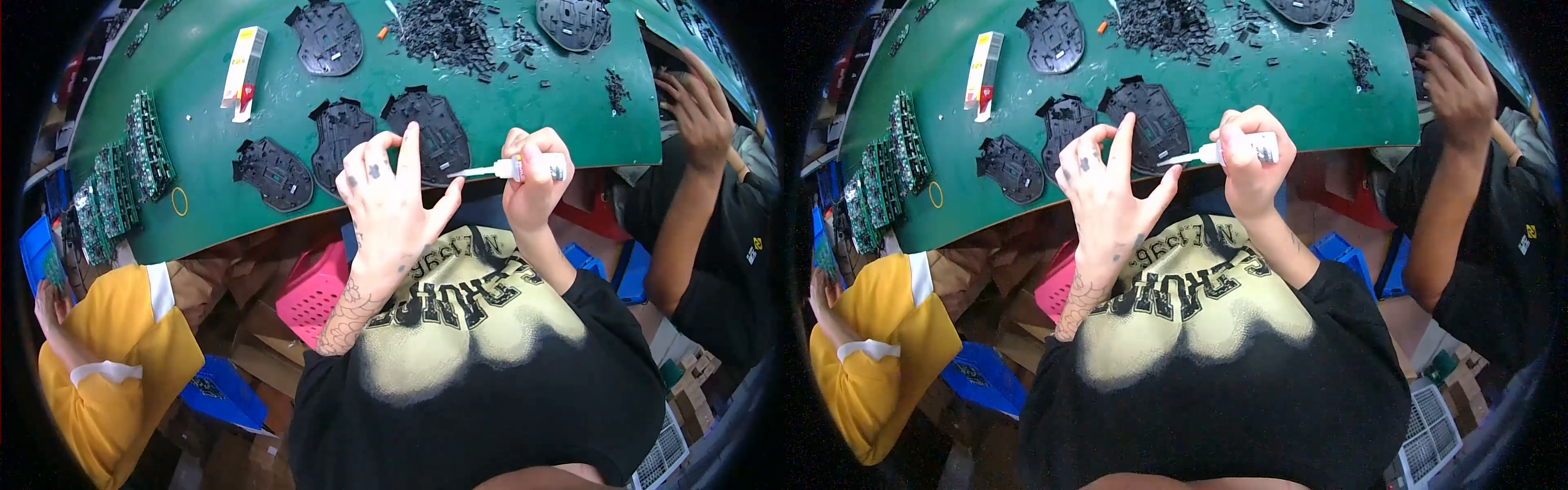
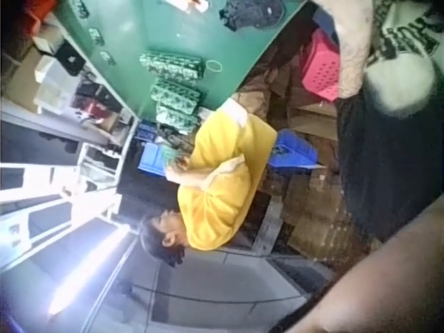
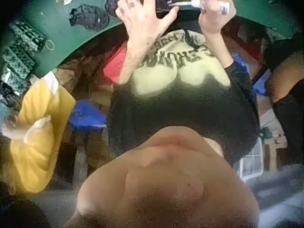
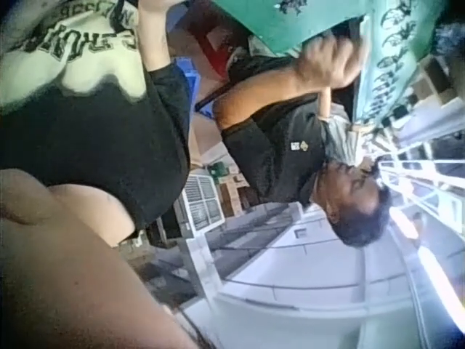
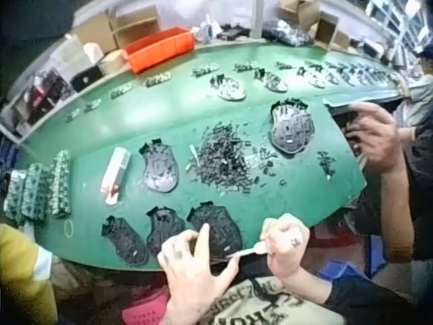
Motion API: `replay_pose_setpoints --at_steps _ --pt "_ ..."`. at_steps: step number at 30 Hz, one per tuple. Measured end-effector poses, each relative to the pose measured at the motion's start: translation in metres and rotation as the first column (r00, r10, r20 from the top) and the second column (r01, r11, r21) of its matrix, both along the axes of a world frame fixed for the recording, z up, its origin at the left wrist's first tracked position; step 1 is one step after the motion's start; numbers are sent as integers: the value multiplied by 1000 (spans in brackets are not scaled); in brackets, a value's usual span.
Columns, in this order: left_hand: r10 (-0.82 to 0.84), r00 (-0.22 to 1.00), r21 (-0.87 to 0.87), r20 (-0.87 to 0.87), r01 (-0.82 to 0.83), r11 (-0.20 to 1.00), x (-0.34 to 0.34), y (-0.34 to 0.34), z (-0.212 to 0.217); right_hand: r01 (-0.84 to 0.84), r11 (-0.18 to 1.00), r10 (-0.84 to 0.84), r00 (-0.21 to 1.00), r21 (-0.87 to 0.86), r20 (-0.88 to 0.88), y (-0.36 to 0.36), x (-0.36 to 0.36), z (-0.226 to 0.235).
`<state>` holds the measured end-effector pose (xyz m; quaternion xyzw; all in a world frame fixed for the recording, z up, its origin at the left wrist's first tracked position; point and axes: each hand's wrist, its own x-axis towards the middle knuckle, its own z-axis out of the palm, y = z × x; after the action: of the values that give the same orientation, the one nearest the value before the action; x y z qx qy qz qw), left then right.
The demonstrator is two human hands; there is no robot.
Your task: The person assembles computer mouse housings by applying glue from a bottle, then inserting plastic components, a PCB, and wires into the housing.
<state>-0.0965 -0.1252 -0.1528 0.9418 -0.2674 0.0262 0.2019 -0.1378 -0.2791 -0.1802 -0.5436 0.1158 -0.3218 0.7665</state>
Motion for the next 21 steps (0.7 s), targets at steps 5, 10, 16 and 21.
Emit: replay_pose_setpoints --at_steps 5,10,16,21 --pt "-28 1000 -24 8 28 999 0 9 -3 48 984 -56 997 -172 -44 5 2 -5" --pt "-35 999 -44 5 35 998 -1 14 -7 52 952 -77 995 -302 -69 8 -2 -9" --pt "-42 999 -53 15 43 998 1 14 -6 44 957 -59 997 -285 -44 2 0 -9" --pt "-49 999 -45 2 49 998 4 12 -6 49 949 -72 995 -310 -63 0 2 -11"
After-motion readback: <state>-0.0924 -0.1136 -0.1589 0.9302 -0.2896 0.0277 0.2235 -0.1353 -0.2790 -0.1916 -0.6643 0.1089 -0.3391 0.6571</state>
